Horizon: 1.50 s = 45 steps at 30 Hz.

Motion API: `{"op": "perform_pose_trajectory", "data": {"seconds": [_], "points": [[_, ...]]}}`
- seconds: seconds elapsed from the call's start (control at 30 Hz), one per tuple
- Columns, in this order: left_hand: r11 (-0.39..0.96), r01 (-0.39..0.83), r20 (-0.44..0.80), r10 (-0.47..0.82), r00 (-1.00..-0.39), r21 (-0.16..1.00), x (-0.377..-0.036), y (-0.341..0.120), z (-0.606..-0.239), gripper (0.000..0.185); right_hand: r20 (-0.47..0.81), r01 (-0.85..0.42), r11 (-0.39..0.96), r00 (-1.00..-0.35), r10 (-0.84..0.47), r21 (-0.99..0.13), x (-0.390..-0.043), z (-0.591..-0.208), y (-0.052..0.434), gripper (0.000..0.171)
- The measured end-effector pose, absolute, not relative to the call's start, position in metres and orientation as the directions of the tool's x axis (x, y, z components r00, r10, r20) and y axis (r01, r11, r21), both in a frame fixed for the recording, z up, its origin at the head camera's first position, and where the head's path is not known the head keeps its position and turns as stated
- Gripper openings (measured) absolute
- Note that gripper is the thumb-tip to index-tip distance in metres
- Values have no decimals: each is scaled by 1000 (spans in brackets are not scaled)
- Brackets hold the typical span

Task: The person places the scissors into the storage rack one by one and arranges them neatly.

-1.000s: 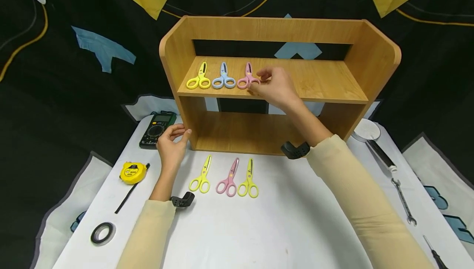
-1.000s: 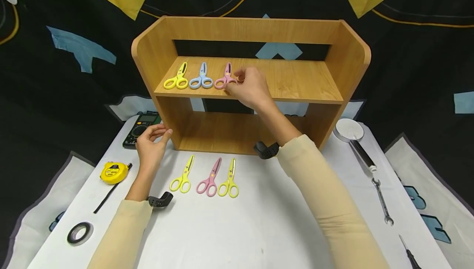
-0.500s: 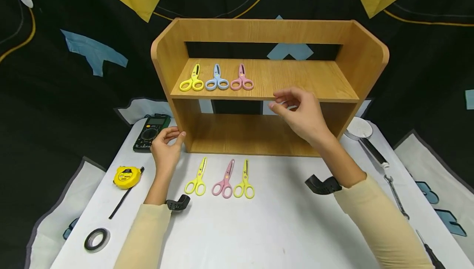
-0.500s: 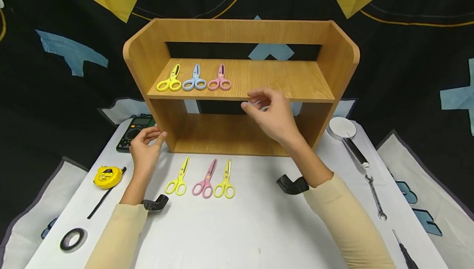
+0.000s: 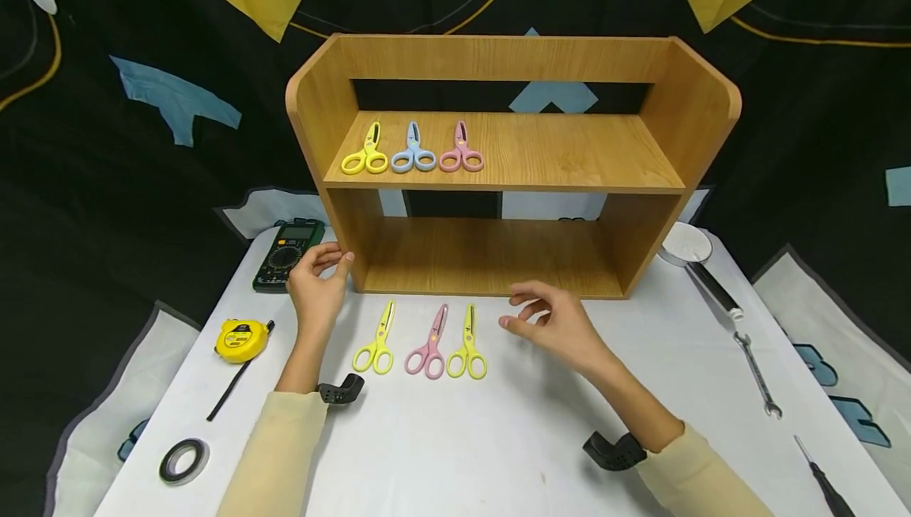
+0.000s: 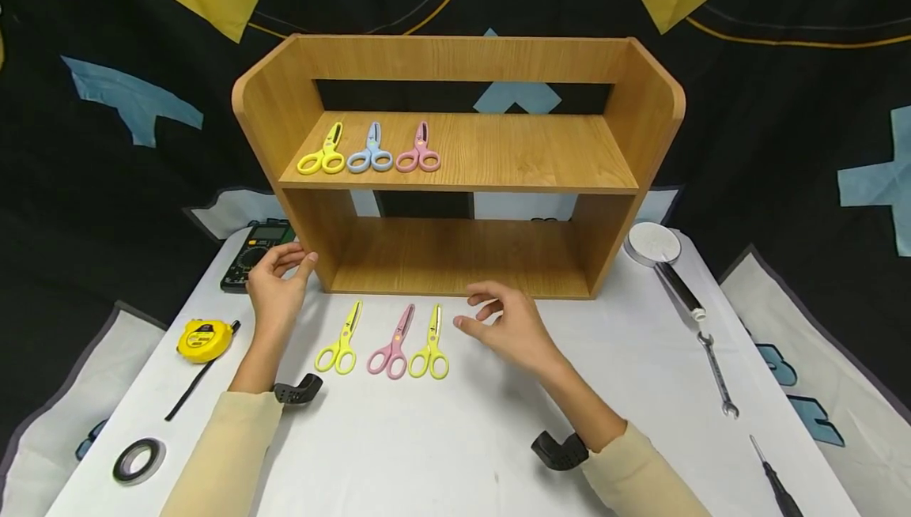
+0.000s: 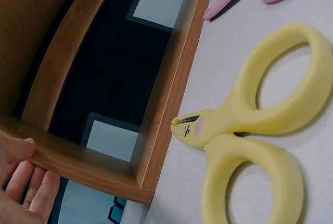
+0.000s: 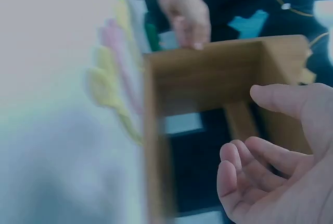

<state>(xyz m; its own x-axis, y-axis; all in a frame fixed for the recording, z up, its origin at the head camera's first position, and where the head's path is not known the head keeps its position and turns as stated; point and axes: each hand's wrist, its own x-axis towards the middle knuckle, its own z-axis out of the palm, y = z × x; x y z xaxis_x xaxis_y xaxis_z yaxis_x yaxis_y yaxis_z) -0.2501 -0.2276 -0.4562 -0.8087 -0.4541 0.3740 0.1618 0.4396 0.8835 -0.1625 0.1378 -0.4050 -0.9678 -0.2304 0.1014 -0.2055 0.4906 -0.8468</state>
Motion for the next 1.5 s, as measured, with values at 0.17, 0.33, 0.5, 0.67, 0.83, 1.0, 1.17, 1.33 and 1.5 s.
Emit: {"op": "perform_pose_trajectory", "data": {"seconds": [0.17,0.33,0.5,0.67,0.83,1.0,1.17,1.33,1.5], "points": [[445,158,372,-449,-812,881,-248,-228,-457,27,12,-134,501,-971,-240,-855,-151,-447,123,56],[441,166,376,-447,-811,882,-250,-229,-455,26,-12,-147,523,-958,-287,-840,-146,-468,110,64],[441,166,378,-451,-809,882,-251,-228,-454,25,-24,-151,569,-957,-288,-808,-149,-476,100,62],[434,152,361,-453,-816,888,-250,-227,-453,26,-49,-163,633,-951,-304,-757,-151,-482,94,56],[430,152,361,-459,-812,890,-249,-228,-454,25,-28,-177,656,-957,-289,-734,-151,-482,88,45],[427,151,357,-456,-815,891,-249,-230,-457,26,-33,-147,654,-966,-256,-742,-151,-481,86,36],[438,138,353,-460,-815,888,-248,-231,-459,27,-77,-97,627,-967,-245,-773,-153,-478,91,34],[435,137,352,-464,-813,890,-248,-232,-459,27,-124,-39,547,-958,-258,-836,-153,-470,99,36],[426,150,355,-456,-816,892,-249,-231,-460,27,-112,-31,490,-959,-259,-871,-146,-454,112,37]]}}
